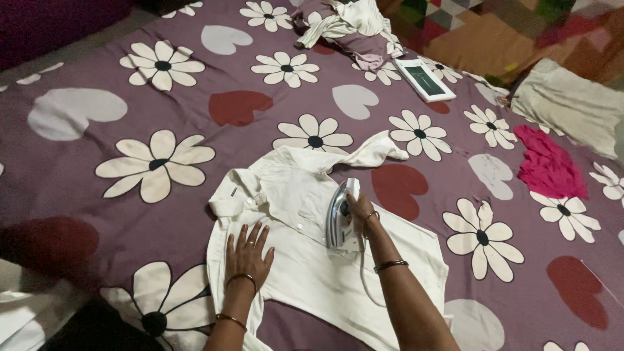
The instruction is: The person irons a white shirt and a plaid shirt on a bed. They smooth the fabric with their hands, use an iron to press the shirts, and fold them after ironing.
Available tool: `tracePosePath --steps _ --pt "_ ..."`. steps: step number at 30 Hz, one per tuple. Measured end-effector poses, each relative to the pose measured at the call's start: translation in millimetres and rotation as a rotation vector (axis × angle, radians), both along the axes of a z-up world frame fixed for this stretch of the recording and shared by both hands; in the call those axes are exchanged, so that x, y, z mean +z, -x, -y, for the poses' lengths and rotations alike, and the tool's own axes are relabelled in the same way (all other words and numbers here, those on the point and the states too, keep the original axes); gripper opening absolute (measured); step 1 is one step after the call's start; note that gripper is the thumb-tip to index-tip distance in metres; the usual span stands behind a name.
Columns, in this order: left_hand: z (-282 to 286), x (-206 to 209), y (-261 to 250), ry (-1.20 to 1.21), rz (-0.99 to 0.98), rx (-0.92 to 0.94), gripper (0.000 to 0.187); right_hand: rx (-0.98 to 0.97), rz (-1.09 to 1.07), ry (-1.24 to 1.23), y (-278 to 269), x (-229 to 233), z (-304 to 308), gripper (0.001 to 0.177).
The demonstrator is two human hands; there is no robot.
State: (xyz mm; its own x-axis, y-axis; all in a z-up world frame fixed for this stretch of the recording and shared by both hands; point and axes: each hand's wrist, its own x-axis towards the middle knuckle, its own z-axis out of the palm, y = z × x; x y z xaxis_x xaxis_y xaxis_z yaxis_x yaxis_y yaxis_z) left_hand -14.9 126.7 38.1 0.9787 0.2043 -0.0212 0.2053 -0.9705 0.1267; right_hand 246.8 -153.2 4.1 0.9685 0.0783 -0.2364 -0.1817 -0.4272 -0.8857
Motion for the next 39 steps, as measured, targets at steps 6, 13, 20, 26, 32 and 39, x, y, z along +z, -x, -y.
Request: tracePosePath --steps 6,13,20,26,32,39 --pt "-2 -4 0 0.057 0.045 0.012 0.065 0.152 -0.042 -0.117 36 16 -26 0.031" --pt "-4 -3 0 0.104 0.01 -0.009 0.063 0.157 0.112 0.169 41 14 -68 0.036" --pt "-6 1 -2 0.104 0.009 -0.003 0.064 0.185 0.019 -0.055 -4 10 -85 0.035" --pt "-4 6 0 0.126 0.017 -0.01 0.064 0.312 0.109 0.341 17 47 -83 0.041" --pt "-4 3 5 0.155 0.08 -0.004 0.063 0.444 0.134 0.521 32 103 -93 0.043" --pt "-6 8 3 0.176 0.028 -0.012 0.059 0.593 0.528 0.667 24 87 -135 0.057"
